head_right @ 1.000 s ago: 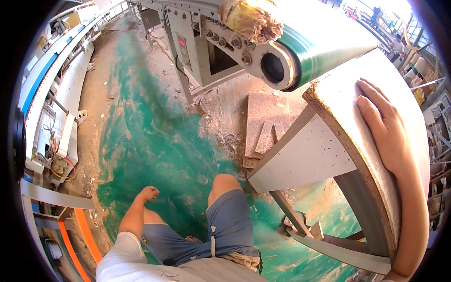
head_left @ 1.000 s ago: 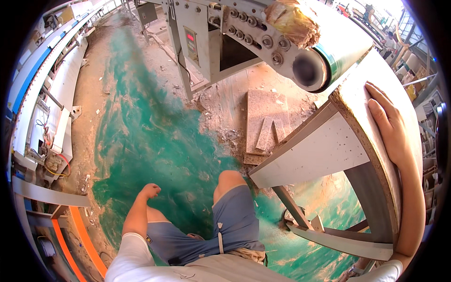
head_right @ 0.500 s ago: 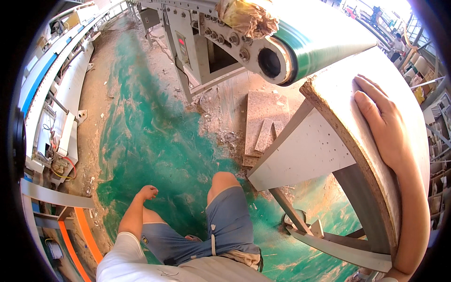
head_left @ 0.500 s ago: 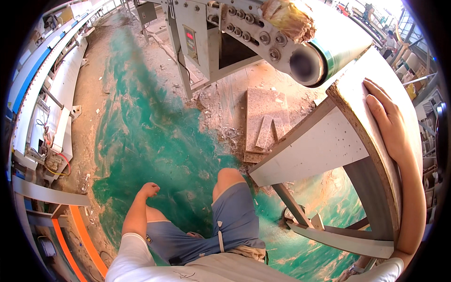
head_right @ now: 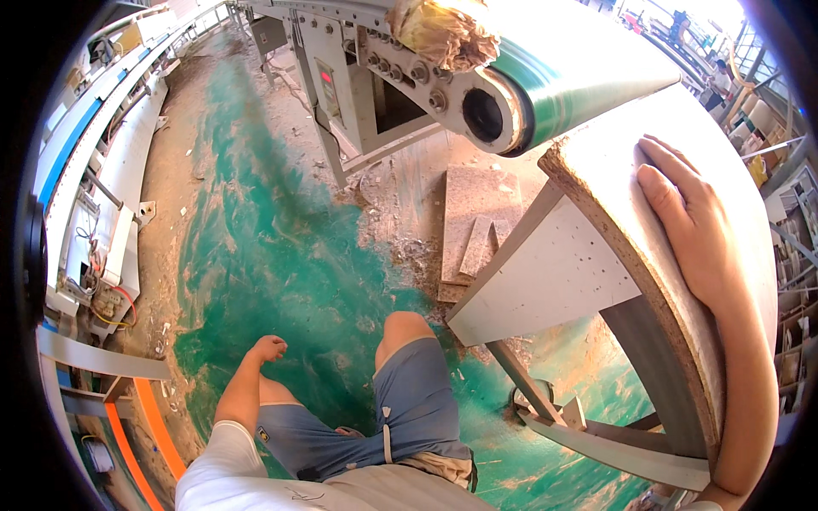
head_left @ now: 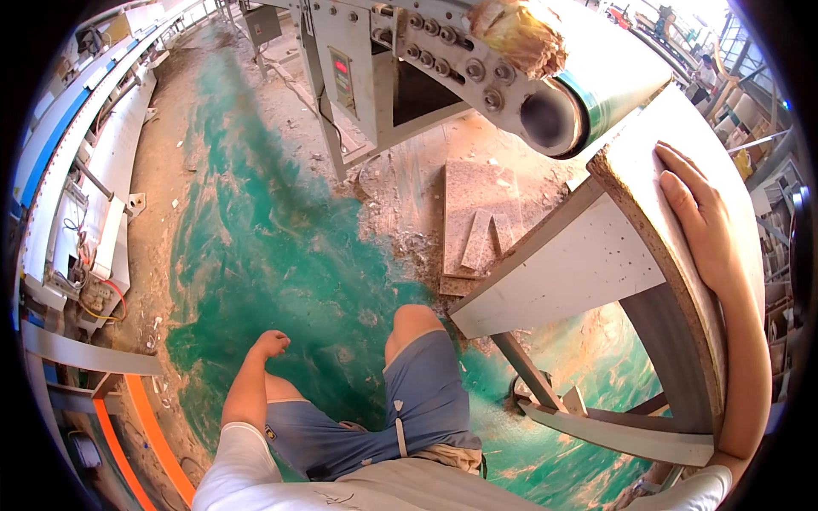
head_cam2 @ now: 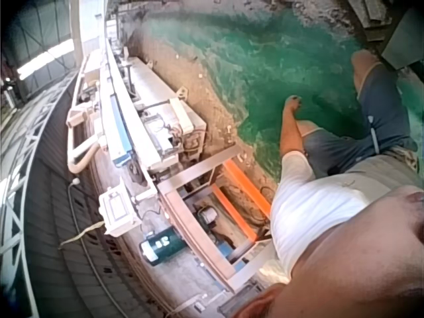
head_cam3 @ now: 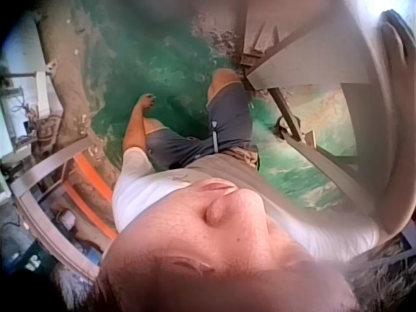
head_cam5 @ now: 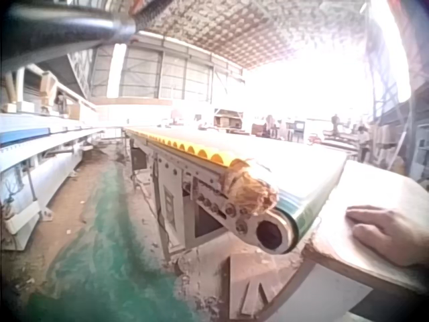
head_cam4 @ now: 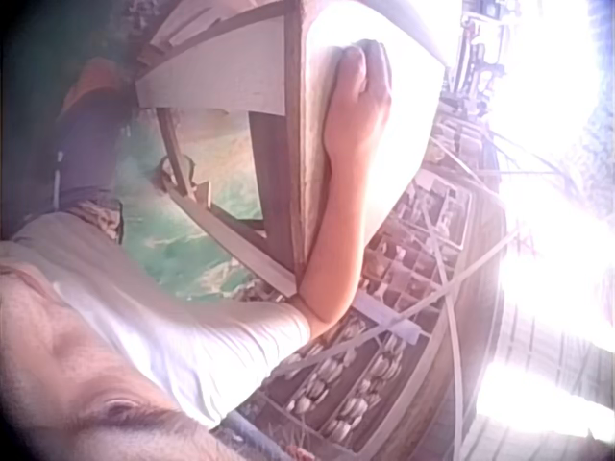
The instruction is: The person picks up wooden planks from a work surface and carries them to a stack on a pallet, then walks to a piece of machinery and interacts with its control panel and frame.
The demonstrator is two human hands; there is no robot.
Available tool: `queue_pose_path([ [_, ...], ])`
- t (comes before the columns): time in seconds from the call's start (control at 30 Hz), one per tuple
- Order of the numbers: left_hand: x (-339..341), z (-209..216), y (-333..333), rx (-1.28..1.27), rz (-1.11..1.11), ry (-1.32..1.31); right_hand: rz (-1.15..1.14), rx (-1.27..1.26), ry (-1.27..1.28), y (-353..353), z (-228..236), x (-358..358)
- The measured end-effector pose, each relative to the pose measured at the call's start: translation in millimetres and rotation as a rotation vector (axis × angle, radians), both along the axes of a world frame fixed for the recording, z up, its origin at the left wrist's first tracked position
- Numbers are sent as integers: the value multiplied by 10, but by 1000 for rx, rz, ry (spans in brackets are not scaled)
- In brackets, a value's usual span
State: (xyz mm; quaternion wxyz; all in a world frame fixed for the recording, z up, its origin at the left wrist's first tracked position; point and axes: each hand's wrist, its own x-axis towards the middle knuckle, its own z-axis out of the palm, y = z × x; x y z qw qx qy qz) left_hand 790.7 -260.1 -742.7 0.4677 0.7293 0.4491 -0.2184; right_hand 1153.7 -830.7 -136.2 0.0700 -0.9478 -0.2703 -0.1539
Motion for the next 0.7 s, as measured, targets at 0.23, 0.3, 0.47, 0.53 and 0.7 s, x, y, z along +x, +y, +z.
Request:
queue_pose_path([
  [0.23, -7, -18, 5, 12, -12, -4, -129, -45, -19, 97, 38, -116],
  [0.3, -17, -22, 13, 17, -5, -4, -112, -42, -19, 76, 34, -87],
  [0.47, 17, 7, 0, 9, -26, -9, -132, -45, -25, 69, 1, -74],
  [0.53, 7, 10, -2, 13, -28, -11, -131, -35, -14, 75, -5, -76],
  [0.7, 27, 15, -22, 17, -32, -10, -138, -44, -63, 65, -26, -68],
])
